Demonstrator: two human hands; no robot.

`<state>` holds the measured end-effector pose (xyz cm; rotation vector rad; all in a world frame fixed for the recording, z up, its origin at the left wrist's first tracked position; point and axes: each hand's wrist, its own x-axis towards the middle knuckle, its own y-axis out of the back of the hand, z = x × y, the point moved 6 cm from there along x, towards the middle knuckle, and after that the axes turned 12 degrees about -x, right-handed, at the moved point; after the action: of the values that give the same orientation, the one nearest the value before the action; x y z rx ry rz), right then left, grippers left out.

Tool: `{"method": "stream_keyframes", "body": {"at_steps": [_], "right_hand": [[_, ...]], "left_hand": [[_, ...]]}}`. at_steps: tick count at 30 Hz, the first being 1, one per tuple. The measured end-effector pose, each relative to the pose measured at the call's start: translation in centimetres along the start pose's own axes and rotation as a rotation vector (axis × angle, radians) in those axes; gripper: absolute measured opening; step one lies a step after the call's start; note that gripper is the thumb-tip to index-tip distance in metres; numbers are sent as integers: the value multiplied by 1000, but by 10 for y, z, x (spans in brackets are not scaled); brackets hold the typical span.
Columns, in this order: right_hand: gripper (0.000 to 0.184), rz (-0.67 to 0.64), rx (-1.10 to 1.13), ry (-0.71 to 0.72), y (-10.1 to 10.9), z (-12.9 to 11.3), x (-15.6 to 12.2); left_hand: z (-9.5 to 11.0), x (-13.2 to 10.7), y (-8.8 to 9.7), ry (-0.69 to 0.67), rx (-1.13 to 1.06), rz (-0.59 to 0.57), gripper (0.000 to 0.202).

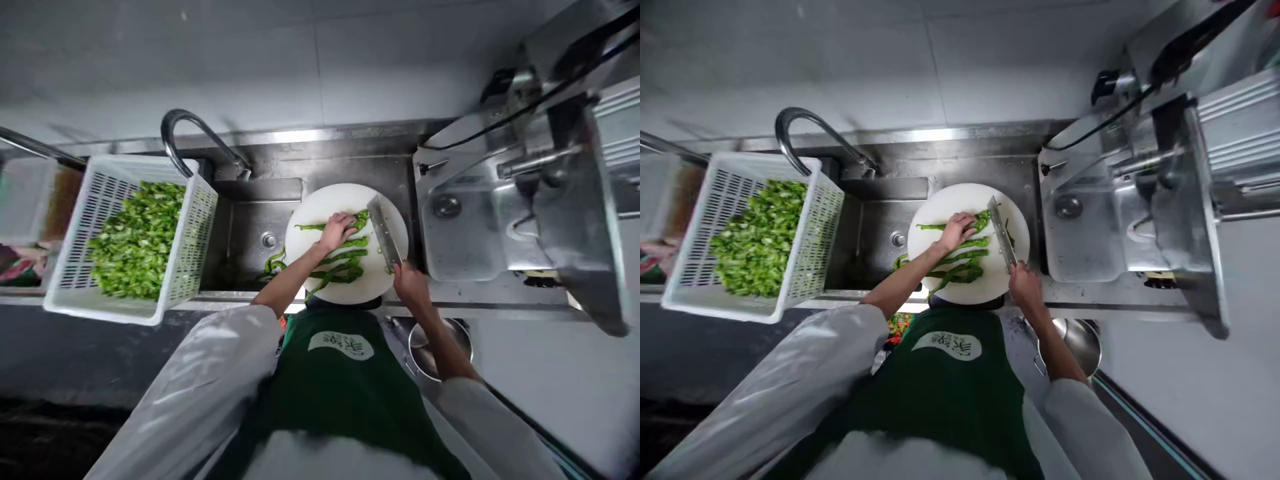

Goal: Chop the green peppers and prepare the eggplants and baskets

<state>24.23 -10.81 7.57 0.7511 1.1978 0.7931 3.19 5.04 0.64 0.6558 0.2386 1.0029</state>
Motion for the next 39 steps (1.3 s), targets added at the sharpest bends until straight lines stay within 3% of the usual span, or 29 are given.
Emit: {"method": "stream_keyframes", "body": {"at_steps": [4, 8, 15, 18, 22, 25, 28, 32, 39], "right_hand": [[42, 0, -15, 33, 8, -4, 7], [42, -27, -25, 55, 15, -4, 10], [41, -62, -43, 61, 26, 0, 7], [42, -67, -48, 69, 29, 2, 7], [42, -69, -58, 90, 30, 4, 8], [43, -47, -53, 75, 30, 6, 9], [43, -31, -46, 49, 31, 9, 11], [41, -32, -50, 72, 32, 7, 15], [44, -51, -96, 148, 30, 7, 22]], "left_hand": [[-7, -1, 2, 83, 53, 30, 47], [-7, 2, 4, 134, 121, -29, 39], [-3, 4, 10, 250, 244, -70, 45], [-4, 7, 11, 214, 241, -52, 38], [-7, 10, 9, 124, 62, -52, 27], [-11, 10, 9, 109, -53, -21, 38], [-14, 9, 9, 109, -53, -5, 47], [-18, 9, 10, 110, -34, -22, 45], [-10, 10, 11, -37, -34, -43, 40]]}}
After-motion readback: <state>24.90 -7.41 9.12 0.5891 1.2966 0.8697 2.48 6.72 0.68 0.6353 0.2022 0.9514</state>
